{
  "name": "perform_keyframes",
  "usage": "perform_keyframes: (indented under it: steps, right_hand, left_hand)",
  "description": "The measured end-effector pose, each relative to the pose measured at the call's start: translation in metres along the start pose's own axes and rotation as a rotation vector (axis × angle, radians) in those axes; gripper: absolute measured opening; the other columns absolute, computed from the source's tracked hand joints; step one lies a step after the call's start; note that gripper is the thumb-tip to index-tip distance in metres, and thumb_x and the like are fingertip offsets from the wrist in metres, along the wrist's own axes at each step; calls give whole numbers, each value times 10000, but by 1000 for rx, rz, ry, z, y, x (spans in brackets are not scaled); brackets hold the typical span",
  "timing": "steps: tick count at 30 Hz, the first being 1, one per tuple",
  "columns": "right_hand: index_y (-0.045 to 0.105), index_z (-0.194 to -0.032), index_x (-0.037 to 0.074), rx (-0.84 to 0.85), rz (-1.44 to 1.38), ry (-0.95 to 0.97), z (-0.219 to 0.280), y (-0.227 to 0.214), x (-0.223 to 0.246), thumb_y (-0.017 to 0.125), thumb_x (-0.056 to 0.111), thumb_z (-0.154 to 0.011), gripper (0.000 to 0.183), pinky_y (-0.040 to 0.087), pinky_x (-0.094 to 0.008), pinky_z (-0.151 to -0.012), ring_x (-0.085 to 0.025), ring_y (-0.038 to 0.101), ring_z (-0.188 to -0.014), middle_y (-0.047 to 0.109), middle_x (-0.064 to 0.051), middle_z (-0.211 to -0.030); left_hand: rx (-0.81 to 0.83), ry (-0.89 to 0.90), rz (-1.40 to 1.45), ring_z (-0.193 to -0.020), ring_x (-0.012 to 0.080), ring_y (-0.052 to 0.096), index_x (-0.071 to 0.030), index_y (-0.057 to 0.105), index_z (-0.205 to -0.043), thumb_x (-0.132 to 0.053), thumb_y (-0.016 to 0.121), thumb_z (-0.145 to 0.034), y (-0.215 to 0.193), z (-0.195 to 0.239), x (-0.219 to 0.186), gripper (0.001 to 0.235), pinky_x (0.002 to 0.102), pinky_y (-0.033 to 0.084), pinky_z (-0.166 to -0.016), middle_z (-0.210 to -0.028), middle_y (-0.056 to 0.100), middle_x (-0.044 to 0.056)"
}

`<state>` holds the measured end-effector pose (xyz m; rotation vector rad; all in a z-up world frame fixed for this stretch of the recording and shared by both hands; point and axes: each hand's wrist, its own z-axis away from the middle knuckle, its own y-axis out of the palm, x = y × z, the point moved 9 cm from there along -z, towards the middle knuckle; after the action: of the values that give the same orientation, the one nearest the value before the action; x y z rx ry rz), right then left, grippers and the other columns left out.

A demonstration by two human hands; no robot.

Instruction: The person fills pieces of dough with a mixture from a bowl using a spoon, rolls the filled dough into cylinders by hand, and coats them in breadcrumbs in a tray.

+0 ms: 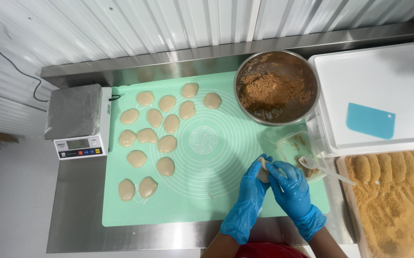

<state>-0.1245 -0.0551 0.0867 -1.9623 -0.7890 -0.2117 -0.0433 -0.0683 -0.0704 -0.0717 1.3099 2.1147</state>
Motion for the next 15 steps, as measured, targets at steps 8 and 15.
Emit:
perform_keyframes:
  steps: [8, 15]
  right_hand:
    - [640, -1240, 135, -49, -87, 53, 10, 1, -6, 719, -19, -850, 426, 521, -423, -973, -311, 637, -1146, 641, -83, -1259]
    - [616, -1316, 128, -82, -100, 6, 24, -3, -9, 721, -19, -852, 498, 520, -428, -988, -322, 624, -1185, 604, -121, -1297]
  left_hand:
    - [-39, 96, -266, -1143, 219, 640, -31, 561, -1396, -275, 624, -1020, 14, 5, -15, 452, 378, 561, -988, -1329, 598, 115]
    - [22, 61, 26, -1168, 280, 672, -5, 532, -1356, -320, 571, -1029, 21, 3, -14, 456, 410, 593, -981, -1350, 612, 191]
